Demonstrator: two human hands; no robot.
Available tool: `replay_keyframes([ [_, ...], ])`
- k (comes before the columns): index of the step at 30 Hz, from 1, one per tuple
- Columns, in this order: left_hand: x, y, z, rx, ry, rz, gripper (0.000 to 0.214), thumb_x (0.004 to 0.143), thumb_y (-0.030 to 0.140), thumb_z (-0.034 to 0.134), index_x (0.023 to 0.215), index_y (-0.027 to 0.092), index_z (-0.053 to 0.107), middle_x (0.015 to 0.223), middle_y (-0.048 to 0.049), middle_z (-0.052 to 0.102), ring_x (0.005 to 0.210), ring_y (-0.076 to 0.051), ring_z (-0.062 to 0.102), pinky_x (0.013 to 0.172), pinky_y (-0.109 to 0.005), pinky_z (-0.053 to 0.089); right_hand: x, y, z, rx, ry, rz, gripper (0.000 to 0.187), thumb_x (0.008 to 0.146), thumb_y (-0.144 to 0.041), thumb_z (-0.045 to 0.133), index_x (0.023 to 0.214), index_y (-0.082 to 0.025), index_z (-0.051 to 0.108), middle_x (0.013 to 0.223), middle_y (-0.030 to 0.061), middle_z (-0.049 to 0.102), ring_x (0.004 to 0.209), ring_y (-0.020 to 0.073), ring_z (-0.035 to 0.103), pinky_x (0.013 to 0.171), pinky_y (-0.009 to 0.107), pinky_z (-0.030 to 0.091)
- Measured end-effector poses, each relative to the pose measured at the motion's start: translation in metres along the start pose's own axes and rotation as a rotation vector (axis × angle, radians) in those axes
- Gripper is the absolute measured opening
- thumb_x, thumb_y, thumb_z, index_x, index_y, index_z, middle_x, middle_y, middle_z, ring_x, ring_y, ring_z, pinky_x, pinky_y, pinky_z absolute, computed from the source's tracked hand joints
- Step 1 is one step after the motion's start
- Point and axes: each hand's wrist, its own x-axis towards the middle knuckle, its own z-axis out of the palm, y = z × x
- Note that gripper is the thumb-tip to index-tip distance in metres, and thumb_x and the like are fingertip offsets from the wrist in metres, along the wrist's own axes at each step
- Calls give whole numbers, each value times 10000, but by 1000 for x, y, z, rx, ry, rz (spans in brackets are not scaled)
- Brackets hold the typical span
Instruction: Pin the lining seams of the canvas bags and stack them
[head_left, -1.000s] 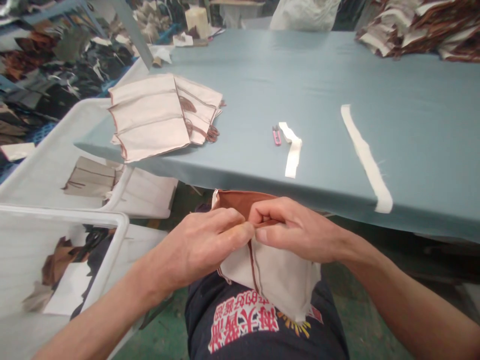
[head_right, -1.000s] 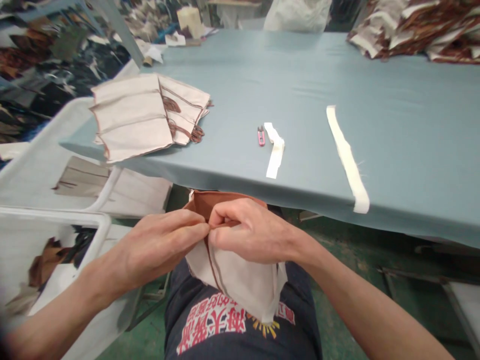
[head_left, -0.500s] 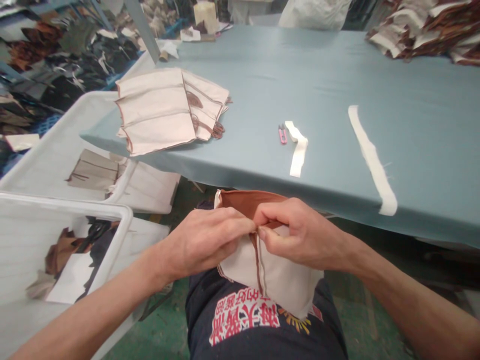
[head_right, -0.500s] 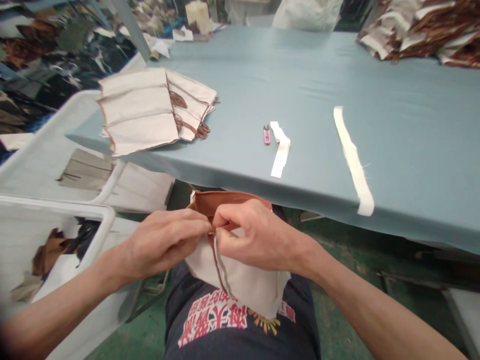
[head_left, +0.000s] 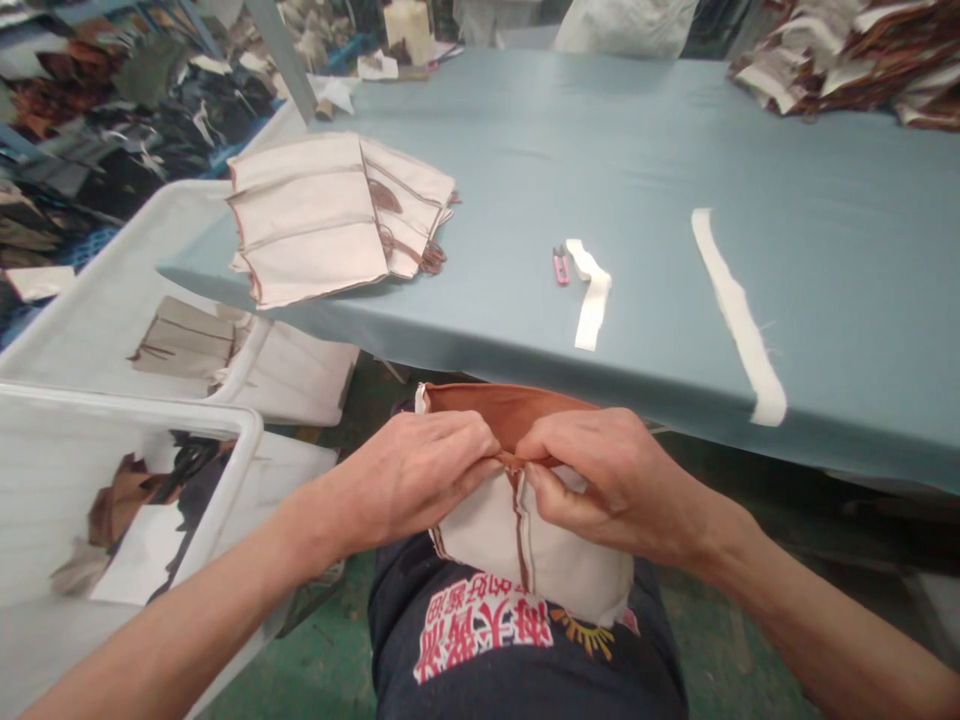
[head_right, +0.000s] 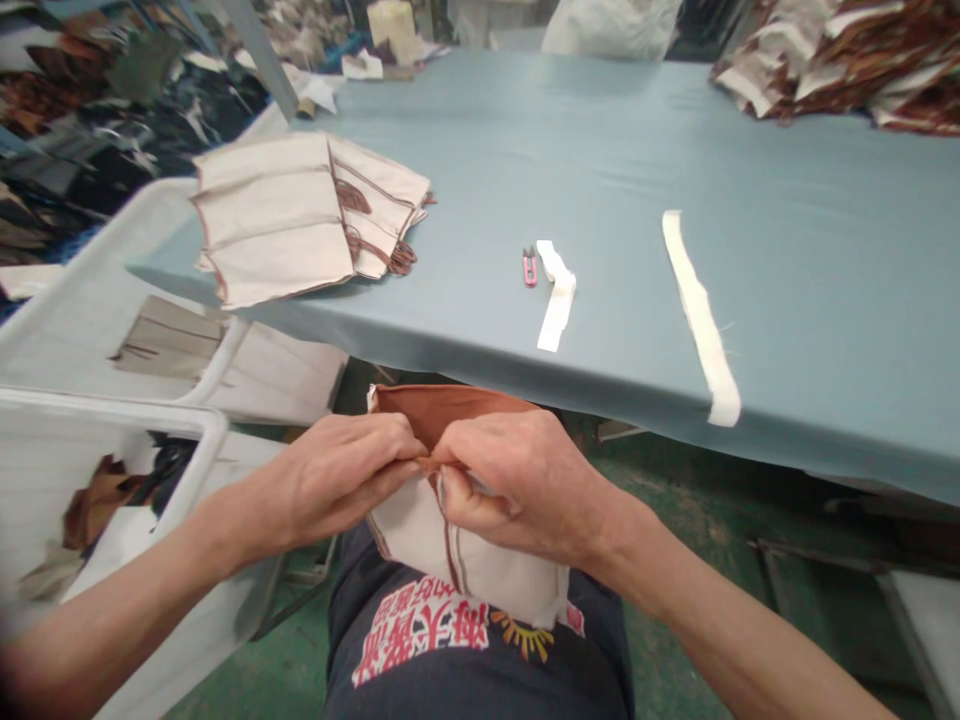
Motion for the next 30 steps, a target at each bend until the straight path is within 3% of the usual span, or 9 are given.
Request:
replay_keyframes([
  [5,6,6,-15,-204,-82,-106,152,1026,231,542,896,174,597,791,18,644,684,-112,576,669,-230,412,0,0,-1,23,-7,-9,179,849,-74,504,763,-170,628,663,6,670,590,117,604,585,227,415],
  [8,13,10,-22,-230,-118,-131,218,1047,322,544,919,169,633,807,12,672,705,-116,605,692,-231,420,-1,-2,-3,-12,-2,-21,191,856,-74,497,767,-161,641,669,17,673,609,133,618,596,247,413],
  [11,19,14,-24,-176,-150,-111,284,1077,323,495,889,163,635,740,13,642,667,-122,600,663,-242,410,-4,-5,-8,1,-18,-36,211,890,-82,481,769,-165,634,668,14,659,621,135,607,594,255,400],
  [16,23,25,-23,28,-135,-23,351,1105,297,396,825,176,568,714,7,609,620,-133,554,604,-275,374,-9,-7,-20,139,-161,62,226,992,-124,456,875,-176,642,740,8,676,683,128,613,654,248,414],
  [20,25,29,-11,129,-33,-52,306,1032,175,429,730,200,468,619,45,493,522,-119,427,511,-296,249,-8,-5,-22,14,-209,62,253,988,-142,419,824,-174,609,745,31,655,678,152,581,644,287,372],
  [22,25,28,-1,12,67,-90,281,939,118,483,685,208,405,579,78,381,489,-93,326,492,-285,190,-6,-2,-17,-23,-179,55,238,945,-128,427,765,-182,573,703,24,625,639,148,546,618,292,345],
  [25,23,27,13,-401,142,-233,307,860,96,529,643,205,341,582,95,310,494,-60,267,476,-227,191,-4,4,-8,154,-100,64,198,874,-101,437,736,-191,546,663,-6,587,604,122,520,598,262,349],
  [28,18,24,22,-835,115,-402,348,923,206,570,636,198,372,602,83,355,519,-59,290,473,-197,237,-6,10,0,412,-75,144,178,840,-103,433,744,-194,551,642,-31,552,565,99,479,554,232,344],
  [30,14,21,25,-997,85,-442,339,963,297,578,675,185,438,625,74,383,533,-65,308,483,-200,260,-8,13,3,519,-95,229,171,832,-118,435,763,-189,575,647,-31,549,562,99,466,534,227,336],
])
